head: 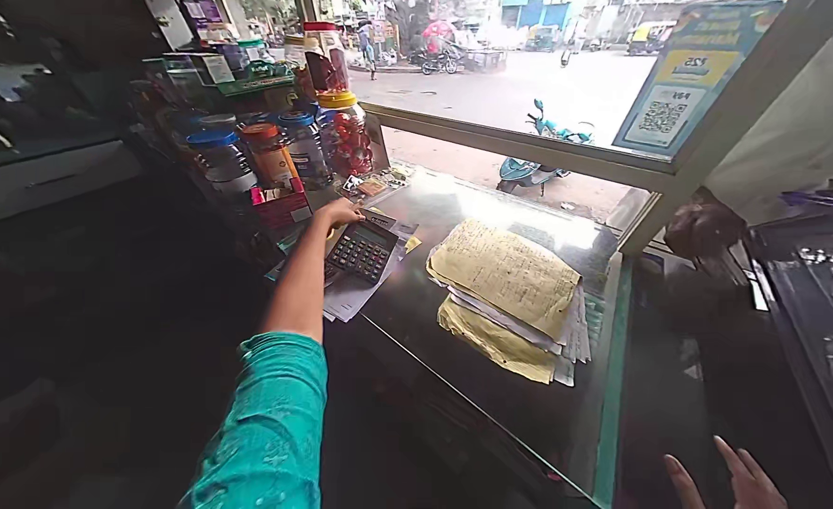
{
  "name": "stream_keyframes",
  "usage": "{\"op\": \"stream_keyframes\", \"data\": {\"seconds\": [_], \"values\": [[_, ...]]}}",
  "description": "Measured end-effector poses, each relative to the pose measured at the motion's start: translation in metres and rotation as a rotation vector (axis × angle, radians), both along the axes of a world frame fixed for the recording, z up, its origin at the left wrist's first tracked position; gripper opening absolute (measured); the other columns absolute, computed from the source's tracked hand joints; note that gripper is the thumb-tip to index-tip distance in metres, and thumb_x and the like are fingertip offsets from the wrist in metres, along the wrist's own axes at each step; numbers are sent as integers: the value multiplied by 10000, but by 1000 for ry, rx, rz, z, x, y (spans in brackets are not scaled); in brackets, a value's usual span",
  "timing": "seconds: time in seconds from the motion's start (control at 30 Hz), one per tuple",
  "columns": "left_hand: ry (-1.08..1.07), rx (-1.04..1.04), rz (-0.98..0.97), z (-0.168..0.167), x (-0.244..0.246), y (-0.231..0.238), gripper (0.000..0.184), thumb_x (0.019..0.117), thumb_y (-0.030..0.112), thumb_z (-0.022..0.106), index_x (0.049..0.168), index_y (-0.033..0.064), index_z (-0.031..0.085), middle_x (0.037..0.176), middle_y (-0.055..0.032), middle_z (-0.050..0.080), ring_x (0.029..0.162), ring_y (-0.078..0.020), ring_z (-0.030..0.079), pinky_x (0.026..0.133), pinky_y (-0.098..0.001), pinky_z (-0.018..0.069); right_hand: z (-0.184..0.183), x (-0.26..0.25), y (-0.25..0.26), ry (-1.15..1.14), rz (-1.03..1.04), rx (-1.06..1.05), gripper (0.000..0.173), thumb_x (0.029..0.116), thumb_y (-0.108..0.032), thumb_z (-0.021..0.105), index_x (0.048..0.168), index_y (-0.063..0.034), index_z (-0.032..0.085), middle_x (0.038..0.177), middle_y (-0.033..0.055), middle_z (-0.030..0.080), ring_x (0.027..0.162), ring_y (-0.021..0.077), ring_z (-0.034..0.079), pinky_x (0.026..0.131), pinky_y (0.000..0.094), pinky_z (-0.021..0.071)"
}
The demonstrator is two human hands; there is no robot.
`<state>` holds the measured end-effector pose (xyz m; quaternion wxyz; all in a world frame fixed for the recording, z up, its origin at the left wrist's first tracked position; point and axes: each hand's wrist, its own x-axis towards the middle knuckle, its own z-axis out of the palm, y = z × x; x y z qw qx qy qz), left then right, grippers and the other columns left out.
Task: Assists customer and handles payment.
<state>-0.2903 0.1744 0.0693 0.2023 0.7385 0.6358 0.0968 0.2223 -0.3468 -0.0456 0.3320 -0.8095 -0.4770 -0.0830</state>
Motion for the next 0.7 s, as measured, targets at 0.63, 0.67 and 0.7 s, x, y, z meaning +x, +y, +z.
{"op": "stream_keyframes", "data": {"seconds": [0.63, 0.67, 0.7], "values": [[-227, -352, -843, -34, 290, -152, 267, 948, 308, 713, 1049, 62, 692, 832, -6, 626, 654, -63, 488, 622, -297, 419, 15, -48, 36, 0, 155, 213, 245, 984, -215, 549, 924, -37, 706, 791, 53, 678, 676, 112, 645, 611, 276, 553], [-230, -344, -877, -35, 290, -150, 292, 942, 323, 722, 1046, 52, 688, 850, -16, 632, 683, -68, 506, 650, -305, 437, 14, -55, 48, -10, 240, 204, 242, 985, -206, 544, 957, -64, 737, 847, 34, 698, 752, 112, 651, 694, 266, 556], [-236, -337, -901, -37, 290, -148, 307, 938, 346, 723, 1044, 61, 688, 853, -11, 635, 689, -63, 512, 651, -299, 434, 13, -61, 61, -37, 305, 212, 238, 981, -188, 542, 983, -74, 750, 883, 30, 703, 793, 116, 646, 738, 258, 545]]}}
